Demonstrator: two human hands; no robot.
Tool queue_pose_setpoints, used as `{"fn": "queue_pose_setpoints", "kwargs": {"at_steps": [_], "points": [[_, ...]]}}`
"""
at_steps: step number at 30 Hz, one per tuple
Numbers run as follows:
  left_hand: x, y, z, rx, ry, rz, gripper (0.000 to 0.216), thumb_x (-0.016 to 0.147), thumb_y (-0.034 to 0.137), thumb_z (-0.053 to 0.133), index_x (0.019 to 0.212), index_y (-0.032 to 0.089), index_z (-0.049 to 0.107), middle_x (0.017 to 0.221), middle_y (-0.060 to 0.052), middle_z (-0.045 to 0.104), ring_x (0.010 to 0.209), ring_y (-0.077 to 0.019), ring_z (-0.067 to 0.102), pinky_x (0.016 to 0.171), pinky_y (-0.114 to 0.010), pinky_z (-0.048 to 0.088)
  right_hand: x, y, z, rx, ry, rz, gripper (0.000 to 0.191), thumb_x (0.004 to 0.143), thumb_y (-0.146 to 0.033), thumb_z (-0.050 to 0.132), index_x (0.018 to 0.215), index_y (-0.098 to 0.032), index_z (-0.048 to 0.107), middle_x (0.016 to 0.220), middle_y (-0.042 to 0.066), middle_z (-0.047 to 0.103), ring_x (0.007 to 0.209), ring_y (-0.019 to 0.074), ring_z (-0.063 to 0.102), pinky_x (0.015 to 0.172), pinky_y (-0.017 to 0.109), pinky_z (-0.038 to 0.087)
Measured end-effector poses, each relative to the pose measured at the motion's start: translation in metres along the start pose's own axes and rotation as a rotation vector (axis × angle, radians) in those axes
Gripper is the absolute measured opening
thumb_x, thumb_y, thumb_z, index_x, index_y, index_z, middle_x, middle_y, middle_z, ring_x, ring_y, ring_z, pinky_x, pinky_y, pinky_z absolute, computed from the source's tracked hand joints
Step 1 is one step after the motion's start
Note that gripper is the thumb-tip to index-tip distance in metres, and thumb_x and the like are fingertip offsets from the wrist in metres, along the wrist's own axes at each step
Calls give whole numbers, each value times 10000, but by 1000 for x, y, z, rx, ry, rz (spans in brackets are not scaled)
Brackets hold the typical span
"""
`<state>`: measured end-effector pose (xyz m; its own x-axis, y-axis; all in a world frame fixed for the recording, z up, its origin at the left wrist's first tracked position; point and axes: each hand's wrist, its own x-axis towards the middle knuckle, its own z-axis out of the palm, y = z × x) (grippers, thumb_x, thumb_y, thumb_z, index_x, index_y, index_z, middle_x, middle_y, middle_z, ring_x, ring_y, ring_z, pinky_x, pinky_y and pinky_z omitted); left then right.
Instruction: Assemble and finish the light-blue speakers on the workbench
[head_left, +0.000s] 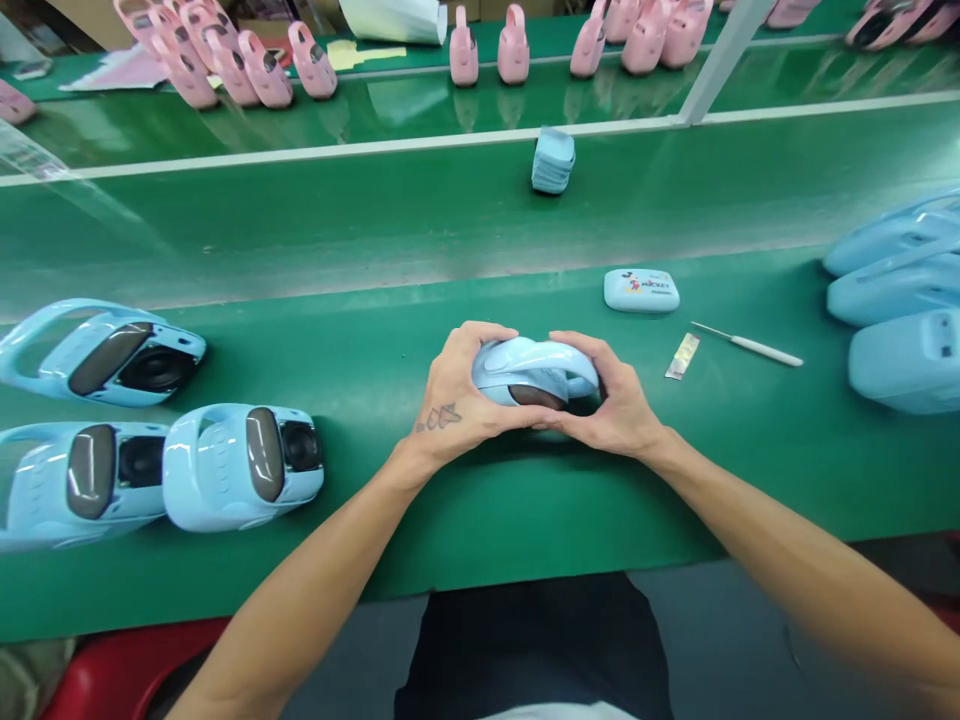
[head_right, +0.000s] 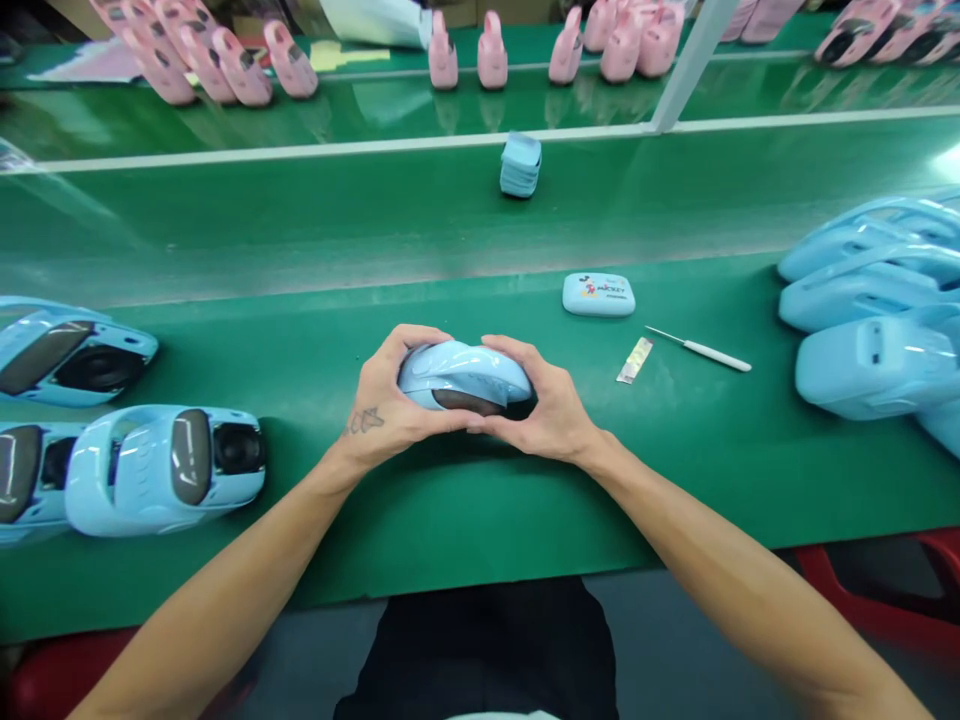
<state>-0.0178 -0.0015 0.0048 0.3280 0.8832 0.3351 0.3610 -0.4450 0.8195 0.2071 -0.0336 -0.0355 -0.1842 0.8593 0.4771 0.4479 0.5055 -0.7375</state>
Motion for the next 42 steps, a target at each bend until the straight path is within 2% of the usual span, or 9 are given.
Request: {"fn": "queue_pose_setpoints", "kwargs": {"at_steps": [3, 16, 23, 28, 38, 42], "points": [[-2, -3, 0, -60, -1, -63, 829, 516, 660, 1001, 1156, 265, 650, 1162, -55, 732, 1030, -263, 708, 885, -412, 579, -2, -4, -2, -53, 23, -12, 837, 754, -668, 878, 1430, -264, 593, 1316, 110, 756, 1122, 306, 773, 977, 434, 637], [0, 2, 1, -96, -7, -74, 811, 503, 671, 1004, 1119, 275, 655, 1189, -55, 740, 1050, -267, 715, 922, -420, 594, -1, -8, -3, -105, 34, 2, 710, 793, -678, 828, 1336, -272, 619, 1233, 95, 791, 1038, 291, 793, 885, 411, 665], [-2, 5, 1, -100, -20, -112, 802, 540, 692, 982, 1144, 275, 660, 1219, -60, 731, 1080, -277, 708, 935, -425, 589, 0, -11, -4, -86, 10, 113, 721, 768, -748, 810, 1302, -294, 642, 1226, 101, 790, 1063, 322, 782, 921, 453, 652], [-2, 4, 1, -103, -19, -116, 805, 540, 693, 983, 1149, 279, 656, 1221, -60, 729, 1082, -284, 703, 941, -438, 583, 1, -12, -5, -63, 6, 124, 785, 709, -766, 848, 1296, -284, 650, 1223, 100, 788, 1069, 331, 779, 942, 465, 644], [-2, 5, 0, -103, -24, -104, 797, 555, 674, 987, 1157, 275, 650, 1214, -63, 718, 1079, -283, 696, 954, -449, 578, 1, -11, -5, -24, 18, 54, 723, 745, -711, 863, 1291, -285, 656, 1197, 85, 794, 1016, 299, 791, 890, 422, 653], [-1, -4, 4, -141, -15, -57, 896, 494, 703, 995, 1197, 275, 640, 1298, -91, 667, 1183, -309, 670, 1015, -469, 564, -1, -10, -4, 6, 33, 135, 725, 720, -729, 873, 1246, -277, 660, 1134, 78, 789, 981, 294, 776, 857, 426, 645]]}}
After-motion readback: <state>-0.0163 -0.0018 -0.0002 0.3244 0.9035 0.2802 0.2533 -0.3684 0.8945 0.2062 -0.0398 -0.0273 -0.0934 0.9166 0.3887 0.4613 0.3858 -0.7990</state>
